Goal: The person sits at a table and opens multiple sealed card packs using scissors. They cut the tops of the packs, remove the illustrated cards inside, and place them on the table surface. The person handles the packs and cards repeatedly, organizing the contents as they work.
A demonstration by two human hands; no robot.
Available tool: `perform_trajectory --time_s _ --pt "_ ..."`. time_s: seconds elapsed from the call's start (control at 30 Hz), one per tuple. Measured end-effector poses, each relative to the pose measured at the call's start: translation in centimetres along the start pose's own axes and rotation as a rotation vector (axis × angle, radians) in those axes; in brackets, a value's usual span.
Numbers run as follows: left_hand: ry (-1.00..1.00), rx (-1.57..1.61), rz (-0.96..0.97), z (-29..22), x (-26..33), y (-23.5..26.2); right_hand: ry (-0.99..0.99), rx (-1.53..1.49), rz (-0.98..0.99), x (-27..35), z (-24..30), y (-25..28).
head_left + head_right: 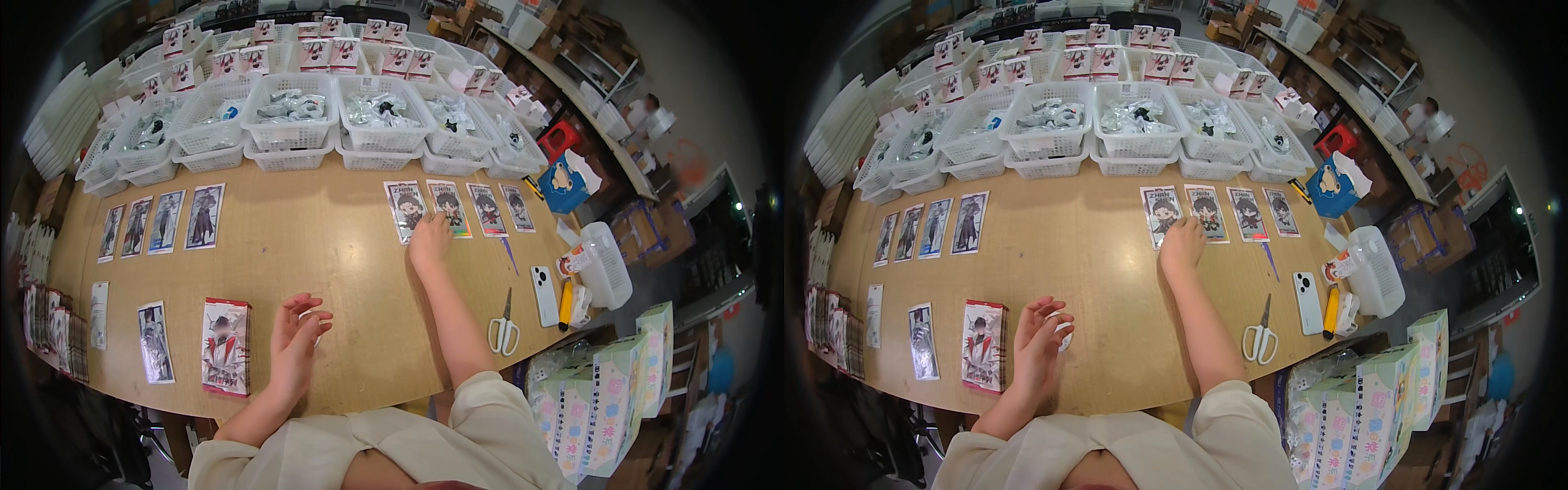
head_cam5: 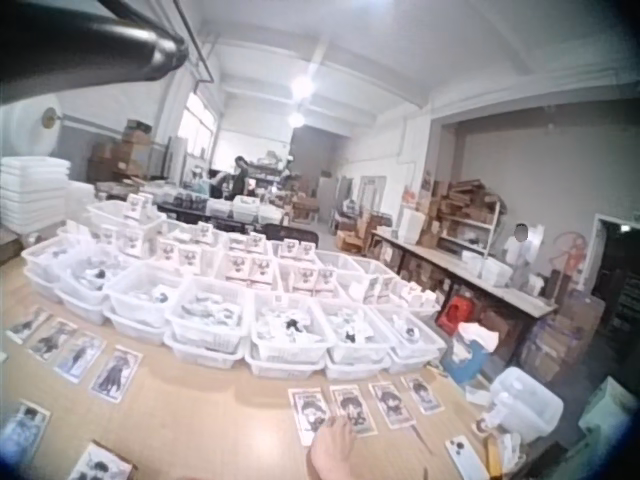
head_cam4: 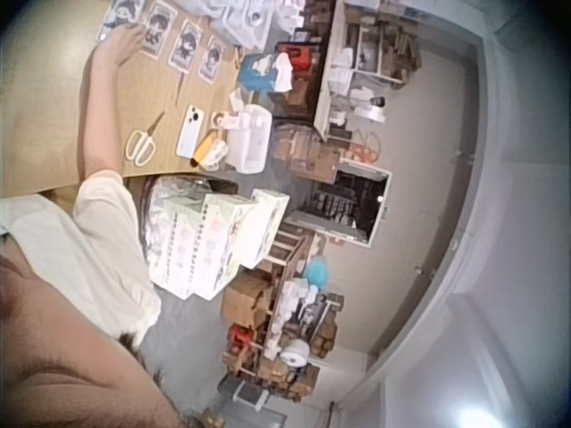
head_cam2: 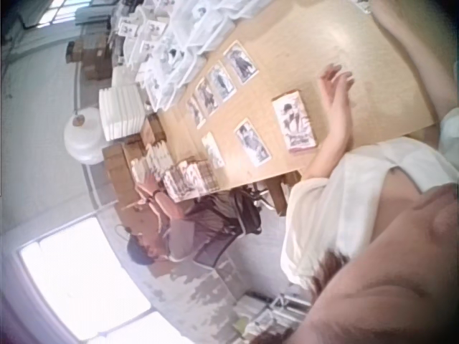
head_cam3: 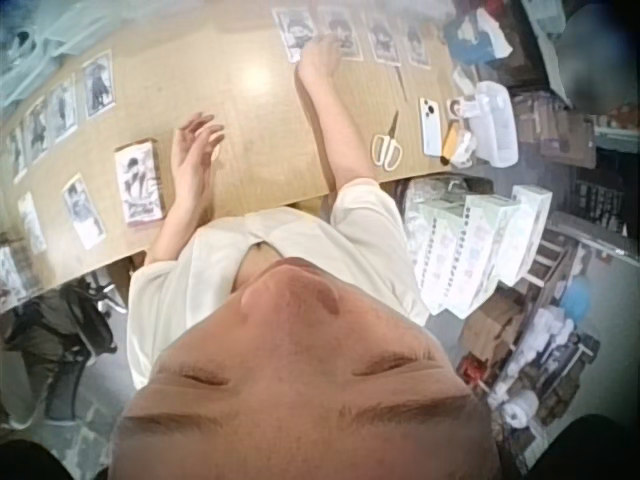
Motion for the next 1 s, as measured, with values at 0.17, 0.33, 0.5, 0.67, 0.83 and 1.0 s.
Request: perform_trajectory --time_s 0.17,0.33,0.5,0.67,0.83,1.0 --pt "-0.086 -0.018 -0.015 -2.9 1.6 0.8 -0.012 0.067 0.022 0.1 0.5 -0.8" --pt "-0.312 -0.129 -0.100 -8.4 4.1 4.8 -0.089 0.001 -0.185 0.3 0.3 0.8" --pt "-0.556 -1.173 -0.439 -15.3 8.2 9.6 0.289 -0.629 -0.189 6.8 4.4 9.3" --pt "-0.281 -1.799 -0.258 -11.4 8.4 8.9 0.644 -0.948 0.264 17.5 15.1 11.3" --pt "-0.170 -1.861 -0.050 -7.6 8.6 8.1 0.544 -0.991 0.234 21.5 18.2 11.3" --pt "-0.207 -1.828 -0.031 -6.7 9.1 8.9 0.450 -0.849 0.120 22.1 16.5 10.5"
Point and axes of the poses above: each hand's wrist, its own x-axis away from the middle knuckle, its own y-axis out of the back of the hand, z = x × y, the point moved 9 cm from there along -x, towards the middle knuckle, and after that the axes turned 9 degrees about z, right-handed, at the moved point
